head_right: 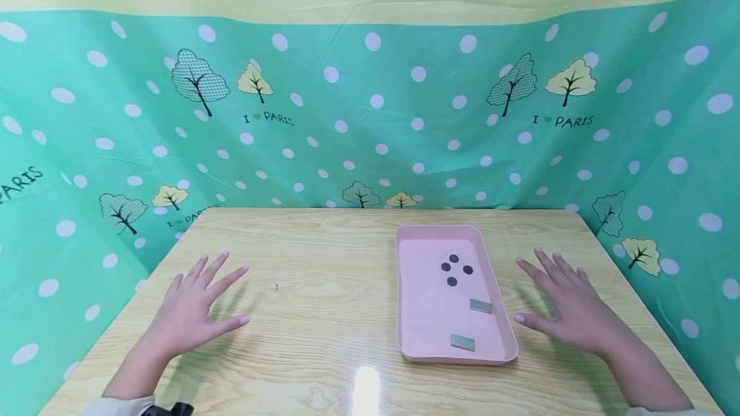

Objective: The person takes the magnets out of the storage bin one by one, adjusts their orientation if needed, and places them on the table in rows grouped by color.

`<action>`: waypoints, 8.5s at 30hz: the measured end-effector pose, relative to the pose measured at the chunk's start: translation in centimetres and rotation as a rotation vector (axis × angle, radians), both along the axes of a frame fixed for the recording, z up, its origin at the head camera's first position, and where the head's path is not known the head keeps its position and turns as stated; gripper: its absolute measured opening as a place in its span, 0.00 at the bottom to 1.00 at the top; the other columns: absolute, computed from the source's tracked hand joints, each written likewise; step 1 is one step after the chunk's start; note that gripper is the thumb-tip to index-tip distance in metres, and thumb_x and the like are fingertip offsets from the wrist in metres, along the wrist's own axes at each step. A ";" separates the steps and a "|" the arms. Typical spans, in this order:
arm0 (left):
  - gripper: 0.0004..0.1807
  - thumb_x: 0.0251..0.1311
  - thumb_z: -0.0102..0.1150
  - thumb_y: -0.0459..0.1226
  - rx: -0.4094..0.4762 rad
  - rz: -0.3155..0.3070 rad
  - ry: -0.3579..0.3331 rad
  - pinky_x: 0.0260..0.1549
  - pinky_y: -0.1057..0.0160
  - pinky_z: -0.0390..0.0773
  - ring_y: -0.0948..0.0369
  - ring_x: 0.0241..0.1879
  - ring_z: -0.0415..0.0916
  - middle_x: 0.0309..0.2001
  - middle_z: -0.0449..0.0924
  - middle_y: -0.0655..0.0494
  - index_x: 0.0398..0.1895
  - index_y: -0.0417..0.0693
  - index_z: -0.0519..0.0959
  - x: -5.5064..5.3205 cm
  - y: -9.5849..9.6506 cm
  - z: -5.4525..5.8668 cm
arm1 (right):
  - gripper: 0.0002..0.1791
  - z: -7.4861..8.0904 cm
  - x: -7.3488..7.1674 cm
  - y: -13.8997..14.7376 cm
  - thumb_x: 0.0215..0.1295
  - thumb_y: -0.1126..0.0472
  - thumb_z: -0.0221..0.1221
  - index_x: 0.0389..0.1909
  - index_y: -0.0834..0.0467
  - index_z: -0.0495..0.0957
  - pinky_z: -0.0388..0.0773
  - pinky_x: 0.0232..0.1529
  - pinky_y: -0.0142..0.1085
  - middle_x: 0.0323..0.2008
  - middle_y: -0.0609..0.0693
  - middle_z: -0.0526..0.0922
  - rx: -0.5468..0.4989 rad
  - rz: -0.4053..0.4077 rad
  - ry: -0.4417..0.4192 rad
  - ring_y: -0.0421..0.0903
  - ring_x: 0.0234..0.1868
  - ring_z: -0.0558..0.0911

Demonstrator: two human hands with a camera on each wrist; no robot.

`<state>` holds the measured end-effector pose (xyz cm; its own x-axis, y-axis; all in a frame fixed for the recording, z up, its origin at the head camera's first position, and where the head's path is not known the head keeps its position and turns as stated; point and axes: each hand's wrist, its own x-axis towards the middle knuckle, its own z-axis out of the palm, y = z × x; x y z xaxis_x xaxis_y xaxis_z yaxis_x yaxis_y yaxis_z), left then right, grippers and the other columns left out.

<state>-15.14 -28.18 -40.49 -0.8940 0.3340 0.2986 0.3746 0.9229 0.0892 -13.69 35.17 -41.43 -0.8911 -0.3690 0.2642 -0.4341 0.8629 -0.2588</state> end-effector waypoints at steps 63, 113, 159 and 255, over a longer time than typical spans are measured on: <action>0.40 0.46 0.77 0.46 0.522 -0.290 -0.113 0.52 0.39 0.72 0.48 0.59 0.69 0.61 0.70 0.51 0.66 0.54 0.72 -2.4 6.2 0.7 | 0.41 -0.9 -2.9 -0.4 0.62 0.60 0.66 0.72 0.61 0.57 0.79 0.43 0.33 0.67 0.65 0.65 -0.541 0.050 -0.439 0.38 0.54 0.79; 0.34 0.49 0.75 0.40 0.736 -0.444 -0.273 0.50 0.43 0.76 0.51 0.55 0.73 0.58 0.73 0.53 0.62 0.48 0.75 -4.0 11.0 0.4 | 0.43 -3.3 -4.9 -1.1 0.64 0.69 0.60 0.75 0.62 0.47 0.82 0.43 0.49 0.58 0.34 0.70 -0.906 0.116 -0.753 0.35 0.53 0.78; 0.30 0.47 0.76 0.36 0.781 -0.529 -0.339 0.47 0.50 0.80 0.56 0.50 0.78 0.53 0.78 0.55 0.57 0.46 0.79 -5.4 15.7 1.6 | 0.40 -3.7 -4.7 -1.3 0.64 0.70 0.59 0.74 0.60 0.52 0.82 0.45 0.49 0.57 0.39 0.75 -0.938 0.121 -0.773 0.41 0.53 0.80; 0.24 0.45 0.77 0.33 -0.063 -0.934 -0.835 0.41 0.82 0.70 0.75 0.39 0.78 0.45 0.83 0.68 0.49 0.51 0.85 -7.6 36.7 1.4 | 0.39 -3.7 -4.6 -1.2 0.66 0.69 0.57 0.74 0.65 0.49 0.81 0.47 0.48 0.63 0.59 0.70 -0.893 0.145 -0.780 0.40 0.54 0.79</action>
<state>-22.74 8.51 -39.05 -0.2168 0.9342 -0.2832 0.7373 0.3468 0.5798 -18.30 33.98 -45.12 -0.8904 -0.4403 -0.1152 0.0278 0.2000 -0.9794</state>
